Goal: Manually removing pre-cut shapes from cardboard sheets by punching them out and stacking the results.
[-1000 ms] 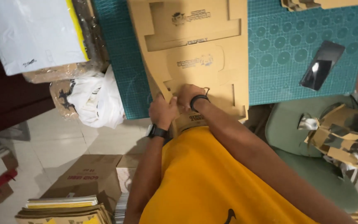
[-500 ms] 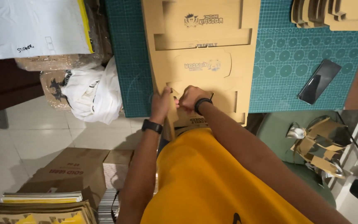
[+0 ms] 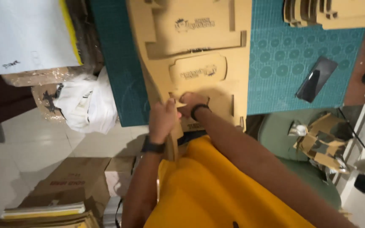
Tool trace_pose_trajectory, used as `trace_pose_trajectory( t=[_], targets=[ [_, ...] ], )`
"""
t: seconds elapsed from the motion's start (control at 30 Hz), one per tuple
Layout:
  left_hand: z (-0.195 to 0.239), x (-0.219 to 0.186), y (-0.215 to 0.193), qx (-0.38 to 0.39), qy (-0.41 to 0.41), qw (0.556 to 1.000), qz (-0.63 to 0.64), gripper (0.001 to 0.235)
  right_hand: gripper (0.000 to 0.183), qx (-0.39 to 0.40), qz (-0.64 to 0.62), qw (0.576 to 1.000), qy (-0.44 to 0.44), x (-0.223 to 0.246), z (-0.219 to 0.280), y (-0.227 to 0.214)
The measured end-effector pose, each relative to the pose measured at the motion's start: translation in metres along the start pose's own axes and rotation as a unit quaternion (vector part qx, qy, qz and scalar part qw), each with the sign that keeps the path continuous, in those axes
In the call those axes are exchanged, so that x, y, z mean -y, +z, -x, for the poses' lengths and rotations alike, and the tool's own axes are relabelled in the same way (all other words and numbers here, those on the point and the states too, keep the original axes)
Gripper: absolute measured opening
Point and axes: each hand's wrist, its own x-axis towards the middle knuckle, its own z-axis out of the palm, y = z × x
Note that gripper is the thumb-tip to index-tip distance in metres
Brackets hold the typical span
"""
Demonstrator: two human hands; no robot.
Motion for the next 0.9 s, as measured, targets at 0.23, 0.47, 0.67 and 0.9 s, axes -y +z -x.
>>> trace_pose_trajectory(
  t=[0.23, 0.47, 0.67, 0.9],
  targets=[
    [0.082, -0.083, -0.046, 0.03, 0.091, 0.979, 0.178, 0.057, 0.063, 0.033, 0.015, 0.999, 0.036, 0.007, -0.017, 0.01],
    [0.066, -0.075, -0.045, 0.035, 0.109, 0.977, 0.179, 0.045, 0.026, 0.008, 0.102, 0.995, 0.002, -0.014, -0.029, -0.008],
    [0.058, -0.045, -0.036, 0.084, 0.141, 0.958, 0.235, 0.037, 0.026, -0.003, -0.026, 0.998, 0.06, 0.01, -0.001, 0.008],
    [-0.037, 0.045, -0.041, 0.088, 0.082, 0.982, 0.144, 0.054, 0.023, 0.022, -0.107, 0.99, -0.086, -0.016, 0.017, -0.011]
  ],
)
